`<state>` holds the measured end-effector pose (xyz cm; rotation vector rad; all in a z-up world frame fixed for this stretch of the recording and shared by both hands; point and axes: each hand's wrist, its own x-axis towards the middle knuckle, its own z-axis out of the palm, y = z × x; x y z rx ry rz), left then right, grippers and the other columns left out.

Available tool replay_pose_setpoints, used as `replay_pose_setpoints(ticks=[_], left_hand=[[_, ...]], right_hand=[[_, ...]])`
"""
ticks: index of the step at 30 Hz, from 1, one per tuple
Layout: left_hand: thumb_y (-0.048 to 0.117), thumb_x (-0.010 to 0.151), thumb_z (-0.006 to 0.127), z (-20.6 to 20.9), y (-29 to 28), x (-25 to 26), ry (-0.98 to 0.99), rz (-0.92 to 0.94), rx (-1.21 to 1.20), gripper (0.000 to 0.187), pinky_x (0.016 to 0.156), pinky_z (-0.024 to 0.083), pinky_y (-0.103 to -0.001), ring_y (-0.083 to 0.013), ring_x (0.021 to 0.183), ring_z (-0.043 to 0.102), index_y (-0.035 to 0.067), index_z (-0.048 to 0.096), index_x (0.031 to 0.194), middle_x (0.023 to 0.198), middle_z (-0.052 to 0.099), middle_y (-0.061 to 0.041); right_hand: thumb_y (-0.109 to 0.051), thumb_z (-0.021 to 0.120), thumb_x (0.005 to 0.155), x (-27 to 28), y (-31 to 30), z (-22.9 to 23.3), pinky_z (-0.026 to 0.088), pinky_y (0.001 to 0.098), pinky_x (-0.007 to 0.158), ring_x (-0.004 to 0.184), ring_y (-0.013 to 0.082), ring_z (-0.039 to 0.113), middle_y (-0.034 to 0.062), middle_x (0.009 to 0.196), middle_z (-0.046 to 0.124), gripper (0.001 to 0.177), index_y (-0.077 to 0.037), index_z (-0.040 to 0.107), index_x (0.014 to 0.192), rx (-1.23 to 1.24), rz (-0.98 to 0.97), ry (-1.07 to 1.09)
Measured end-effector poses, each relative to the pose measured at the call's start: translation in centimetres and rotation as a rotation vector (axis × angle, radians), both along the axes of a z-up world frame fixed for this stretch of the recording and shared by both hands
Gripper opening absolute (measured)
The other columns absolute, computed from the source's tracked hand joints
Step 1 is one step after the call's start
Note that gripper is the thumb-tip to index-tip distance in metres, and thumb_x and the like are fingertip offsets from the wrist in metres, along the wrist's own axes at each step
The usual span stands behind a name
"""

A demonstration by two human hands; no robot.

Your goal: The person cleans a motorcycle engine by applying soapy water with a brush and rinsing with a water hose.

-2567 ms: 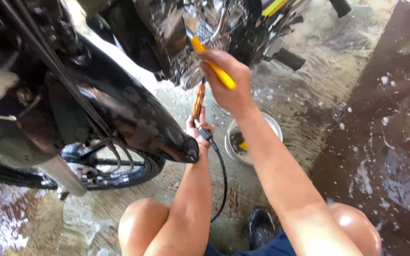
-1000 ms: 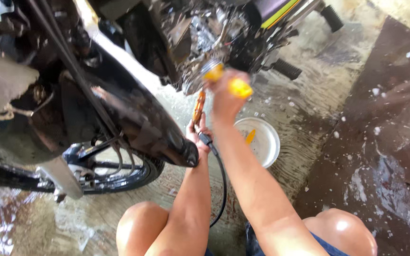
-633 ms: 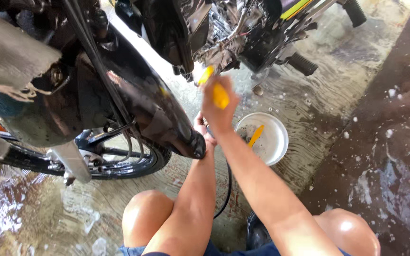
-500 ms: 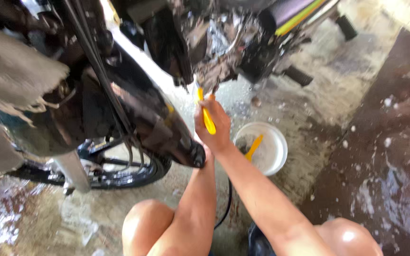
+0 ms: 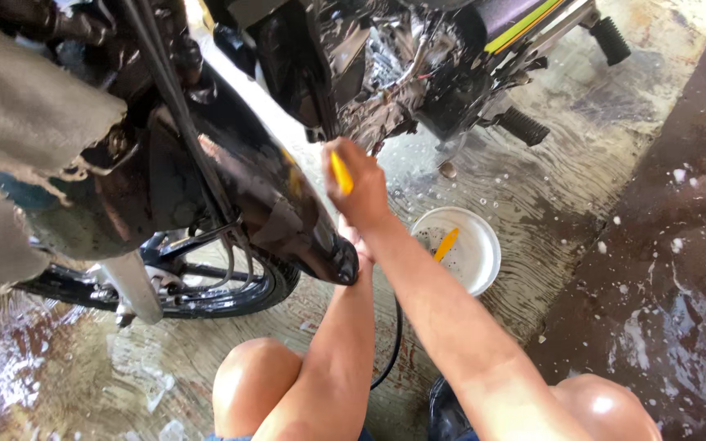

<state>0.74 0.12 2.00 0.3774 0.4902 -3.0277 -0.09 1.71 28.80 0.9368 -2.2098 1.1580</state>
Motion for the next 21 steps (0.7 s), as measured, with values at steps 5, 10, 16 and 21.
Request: replay_pose_setpoints(ticks=[5, 10, 16, 21], left_hand=[[0.039, 0.098, 0.057, 0.2, -0.6, -0.9, 0.01, -0.003, 0.001, 0.043, 0.053, 0.051, -0.03, -0.0151, 0.055, 0.058, 0.014, 0.061, 0.133, 0.134, 0.072, -0.005], [0.039, 0.097, 0.056, 0.2, -1.4, 0.5, -0.026, 0.006, 0.01, 0.043, 0.052, 0.051, -0.029, -0.0147, 0.054, 0.057, 0.014, 0.061, 0.132, 0.134, 0.071, -0.005], [0.039, 0.097, 0.056, 0.6, -1.2, 0.3, -0.033, -0.005, 0.03, 0.043, 0.05, 0.05, -0.029, -0.0142, 0.053, 0.056, 0.015, 0.061, 0.132, 0.133, 0.071, -0.004], [0.039, 0.096, 0.056, -0.2, -0.5, -0.4, -0.022, -0.033, 0.043, 0.043, 0.049, 0.049, -0.029, -0.0137, 0.052, 0.056, 0.015, 0.061, 0.131, 0.133, 0.071, -0.004]], right_hand=[[-0.014, 0.07, 0.09, 0.1, 0.1, -0.4, 0.057, 0.0465, 0.069, 0.083, 0.0366, 0.072, 0.0132, 0.089, 0.072, 0.017, -0.013, 0.062, 0.105, 0.083, 0.026, -0.201], [-0.018, 0.067, 0.094, 0.6, -0.1, -0.7, 0.057, 0.0479, 0.072, 0.088, 0.0397, 0.07, 0.0163, 0.095, 0.073, 0.017, -0.012, 0.061, 0.109, 0.051, -0.025, -0.134], [-0.017, 0.07, 0.092, -0.2, -0.7, 1.3, 0.054, 0.0516, 0.066, 0.078, 0.045, 0.067, 0.0224, 0.1, 0.071, 0.024, -0.006, 0.063, 0.112, 0.204, -0.039, -0.078], [-0.014, 0.069, 0.095, 4.2, 2.1, 3.5, 0.055, 0.0446, 0.064, 0.077, 0.0367, 0.07, 0.0167, 0.092, 0.072, 0.018, -0.01, 0.067, 0.113, -0.075, -0.011, -0.587]])
